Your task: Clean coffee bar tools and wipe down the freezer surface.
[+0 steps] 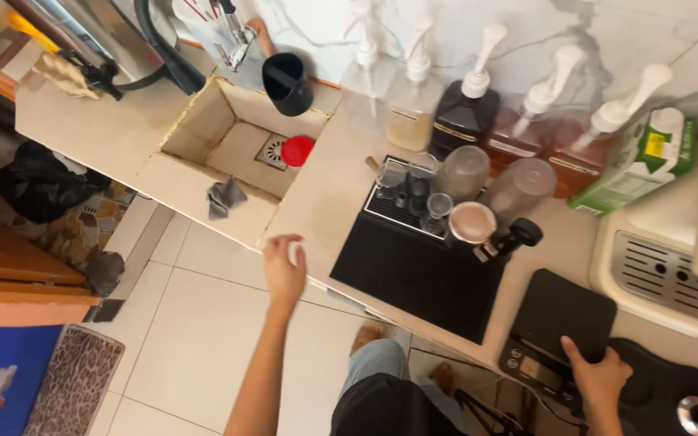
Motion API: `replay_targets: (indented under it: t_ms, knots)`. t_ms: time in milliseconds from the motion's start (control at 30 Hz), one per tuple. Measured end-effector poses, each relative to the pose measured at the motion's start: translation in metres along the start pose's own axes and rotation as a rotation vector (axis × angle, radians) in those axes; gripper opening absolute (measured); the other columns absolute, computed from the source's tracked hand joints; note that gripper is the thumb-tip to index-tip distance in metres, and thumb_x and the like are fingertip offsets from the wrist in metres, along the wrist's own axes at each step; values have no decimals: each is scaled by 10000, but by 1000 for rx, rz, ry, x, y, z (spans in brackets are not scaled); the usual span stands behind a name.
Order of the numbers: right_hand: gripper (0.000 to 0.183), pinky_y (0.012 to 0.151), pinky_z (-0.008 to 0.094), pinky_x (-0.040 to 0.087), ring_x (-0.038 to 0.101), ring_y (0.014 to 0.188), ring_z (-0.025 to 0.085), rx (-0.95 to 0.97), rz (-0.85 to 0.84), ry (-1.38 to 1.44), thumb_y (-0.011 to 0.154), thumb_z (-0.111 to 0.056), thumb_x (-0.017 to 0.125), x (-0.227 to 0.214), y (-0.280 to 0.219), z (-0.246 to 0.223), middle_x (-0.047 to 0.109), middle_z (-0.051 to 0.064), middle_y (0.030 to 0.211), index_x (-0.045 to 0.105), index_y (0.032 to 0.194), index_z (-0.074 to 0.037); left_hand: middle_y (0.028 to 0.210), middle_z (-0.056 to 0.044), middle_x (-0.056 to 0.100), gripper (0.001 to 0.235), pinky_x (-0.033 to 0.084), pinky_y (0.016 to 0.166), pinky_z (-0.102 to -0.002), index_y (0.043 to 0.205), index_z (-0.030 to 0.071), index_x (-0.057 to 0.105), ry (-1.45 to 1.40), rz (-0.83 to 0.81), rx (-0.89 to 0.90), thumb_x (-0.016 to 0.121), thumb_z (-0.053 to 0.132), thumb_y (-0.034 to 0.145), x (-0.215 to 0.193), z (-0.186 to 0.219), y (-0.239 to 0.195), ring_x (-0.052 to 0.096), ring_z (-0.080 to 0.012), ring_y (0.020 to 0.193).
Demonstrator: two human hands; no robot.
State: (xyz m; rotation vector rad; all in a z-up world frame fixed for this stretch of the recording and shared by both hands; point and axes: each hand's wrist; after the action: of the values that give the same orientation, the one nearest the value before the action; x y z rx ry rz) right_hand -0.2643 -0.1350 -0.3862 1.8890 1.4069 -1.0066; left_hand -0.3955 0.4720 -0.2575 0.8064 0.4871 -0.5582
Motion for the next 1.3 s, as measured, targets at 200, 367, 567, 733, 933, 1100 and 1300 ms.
replay_targets:
  t_ms: [200, 367, 567, 733, 933, 1100, 1300]
  knots:
    - [952, 920, 468, 537, 659, 1116, 385, 262, -40, 394, 718, -314, 944, 6, 20, 16, 648, 292, 1295, 519, 1437, 143, 1201, -179, 602, 279, 489, 954, -511, 1183, 166, 687, 213, -4, -256, 696, 133, 906, 9, -186, 104, 571, -401, 1140]
    - [799, 776, 483, 583, 693, 966, 405, 334, -9, 401, 784, -224, 915, -4, -2, -36, 675, 341, 1168, 544, 1352, 200, 1385, -302, 492, 471, 467, 917, -546, 1240, 197, 730, 291, -84, -149, 721, 88, 782, 33, -286, 143, 498, -515, 1166]
    - [955, 701, 491, 610, 696, 943, 412, 425, -53, 361, 810, -243, 894, -16, -24, -71, 604, 411, 1240, 356, 1473, 184, 1394, -175, 613, 405, 473, 1071, -480, 1177, 142, 757, 55, -229, 88, 587, -43, 859, 66, -266, 99, 553, -413, 1226]
    - [1009, 815, 504, 583, 670, 1061, 410, 488, -148, 338, 869, -337, 871, -7, -31, -37, 583, 370, 1337, 305, 1553, 143, 1355, -180, 623, 463, 466, 1026, -478, 1168, 105, 756, 41, -261, 64, 564, -112, 807, 29, -166, 18, 536, -429, 1211]
    - [1096, 903, 516, 569, 634, 1156, 395, 660, -126, 744, 862, -309, 823, -24, -71, -53, 463, 302, 1361, 71, 1601, -11, 1298, -143, 671, 387, 573, 939, -376, 1153, 113, 770, -608, -574, -162, 601, -126, 899, 31, -47, -36, 658, -282, 1207]
    - [762, 772, 502, 593, 663, 973, 352, 542, -214, 1049, 807, -240, 798, -41, -135, 11, 629, 206, 1235, 483, 1454, 13, 1307, -104, 652, 359, 614, 812, -300, 1145, 108, 770, -897, -939, -10, 626, -94, 886, 60, 177, -70, 729, -249, 1009]
    - [987, 1143, 544, 364, 480, 1402, 353, 648, -310, 870, 742, -250, 849, -1, -218, 229, 524, 214, 1510, 351, 1564, -27, 1321, -201, 619, 274, 499, 972, -487, 1156, 91, 754, -392, -790, 545, 652, -2, 920, 319, 278, -115, 622, -417, 1142]
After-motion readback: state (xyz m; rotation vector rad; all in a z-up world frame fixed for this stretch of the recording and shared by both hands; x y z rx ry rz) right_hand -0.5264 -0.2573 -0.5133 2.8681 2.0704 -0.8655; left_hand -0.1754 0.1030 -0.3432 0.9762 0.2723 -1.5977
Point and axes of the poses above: each hand's wrist, its own y-axis towards the middle knuckle, its own x-axis out of the palm, z = x × y
